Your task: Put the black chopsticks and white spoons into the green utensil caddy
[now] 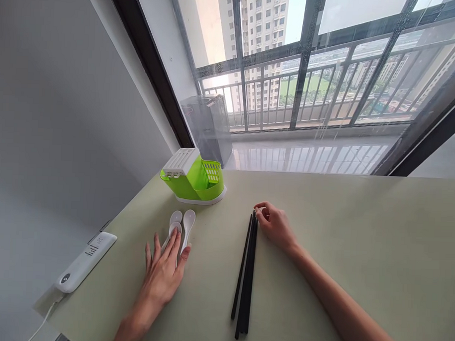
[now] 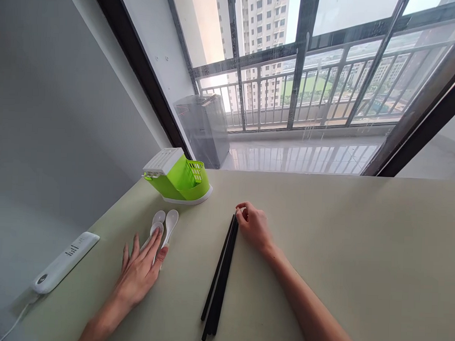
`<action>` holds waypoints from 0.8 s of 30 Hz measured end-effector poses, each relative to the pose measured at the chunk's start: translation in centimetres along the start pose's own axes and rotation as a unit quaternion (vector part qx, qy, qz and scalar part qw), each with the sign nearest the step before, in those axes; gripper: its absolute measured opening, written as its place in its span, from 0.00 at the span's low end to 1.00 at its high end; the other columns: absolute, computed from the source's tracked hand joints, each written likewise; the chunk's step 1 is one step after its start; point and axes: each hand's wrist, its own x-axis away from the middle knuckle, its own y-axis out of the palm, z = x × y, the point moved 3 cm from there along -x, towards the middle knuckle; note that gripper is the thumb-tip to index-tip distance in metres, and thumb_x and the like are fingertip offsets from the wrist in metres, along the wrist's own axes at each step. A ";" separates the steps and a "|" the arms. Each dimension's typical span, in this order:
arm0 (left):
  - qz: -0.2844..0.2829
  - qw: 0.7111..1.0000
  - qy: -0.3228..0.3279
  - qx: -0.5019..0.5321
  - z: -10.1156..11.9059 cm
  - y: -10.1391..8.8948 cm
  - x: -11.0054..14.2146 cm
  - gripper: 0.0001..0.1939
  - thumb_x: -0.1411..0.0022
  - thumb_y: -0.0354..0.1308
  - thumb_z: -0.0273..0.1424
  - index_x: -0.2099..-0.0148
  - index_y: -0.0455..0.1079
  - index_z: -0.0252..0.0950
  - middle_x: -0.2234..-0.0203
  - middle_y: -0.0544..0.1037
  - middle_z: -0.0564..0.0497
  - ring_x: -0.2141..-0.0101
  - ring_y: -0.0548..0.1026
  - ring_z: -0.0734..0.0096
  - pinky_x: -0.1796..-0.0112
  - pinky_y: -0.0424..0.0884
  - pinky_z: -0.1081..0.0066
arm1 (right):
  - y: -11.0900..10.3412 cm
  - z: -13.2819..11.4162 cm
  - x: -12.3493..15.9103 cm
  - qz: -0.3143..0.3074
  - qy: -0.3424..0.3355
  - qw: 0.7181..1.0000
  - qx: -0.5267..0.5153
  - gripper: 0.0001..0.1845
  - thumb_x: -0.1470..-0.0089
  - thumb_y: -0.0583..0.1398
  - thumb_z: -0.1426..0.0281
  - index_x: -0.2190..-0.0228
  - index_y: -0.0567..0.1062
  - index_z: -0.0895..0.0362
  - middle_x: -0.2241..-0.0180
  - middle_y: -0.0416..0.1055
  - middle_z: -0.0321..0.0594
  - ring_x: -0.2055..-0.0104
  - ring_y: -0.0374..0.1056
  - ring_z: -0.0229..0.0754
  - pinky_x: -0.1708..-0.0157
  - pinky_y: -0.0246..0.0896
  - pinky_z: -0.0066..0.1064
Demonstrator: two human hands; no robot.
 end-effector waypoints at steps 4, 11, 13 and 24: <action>-0.039 0.999 0.013 -0.013 0.1 -0.1 -1.2 0.34 0.25 0.37 0.49 0.25 0.52 0.39 0.29 0.59 0.49 0.27 0.41 0.38 0.33 0.45 0.33 | 0.1 0.1 0.0 0.002 -0.001 1.000 0.004 0.20 0.37 0.53 0.54 0.63 0.76 0.55 0.81 0.66 0.31 0.77 0.61 0.40 0.71 0.52 0.31; -0.015 0.998 0.053 0.031 -0.3 -0.7 -2.0 0.33 0.24 0.39 0.48 0.24 0.50 0.41 0.28 0.56 0.49 0.27 0.42 0.42 0.33 0.51 0.37 | 0.2 0.2 0.0 0.002 -0.001 1.000 0.014 0.19 0.37 0.53 0.54 0.63 0.77 0.54 0.80 0.67 0.32 0.76 0.62 0.40 0.71 0.52 0.31; 0.014 0.998 0.046 0.038 -0.7 -0.7 -1.8 0.34 0.26 0.42 0.49 0.24 0.51 0.40 0.27 0.55 0.46 0.28 0.44 0.42 0.33 0.52 0.39 | 0.2 0.2 0.0 0.001 0.000 1.000 0.016 0.20 0.37 0.53 0.54 0.63 0.77 0.54 0.80 0.67 0.32 0.76 0.62 0.40 0.71 0.51 0.31; 0.028 0.997 -0.063 0.026 -2.3 0.3 -1.4 0.46 0.32 0.46 0.56 0.27 0.49 0.25 0.33 0.60 0.26 0.32 0.56 0.33 0.37 0.57 0.36 | 0.2 0.2 0.1 0.002 -0.004 1.000 0.019 0.20 0.38 0.53 0.53 0.63 0.77 0.54 0.81 0.67 0.32 0.77 0.62 0.40 0.71 0.52 0.31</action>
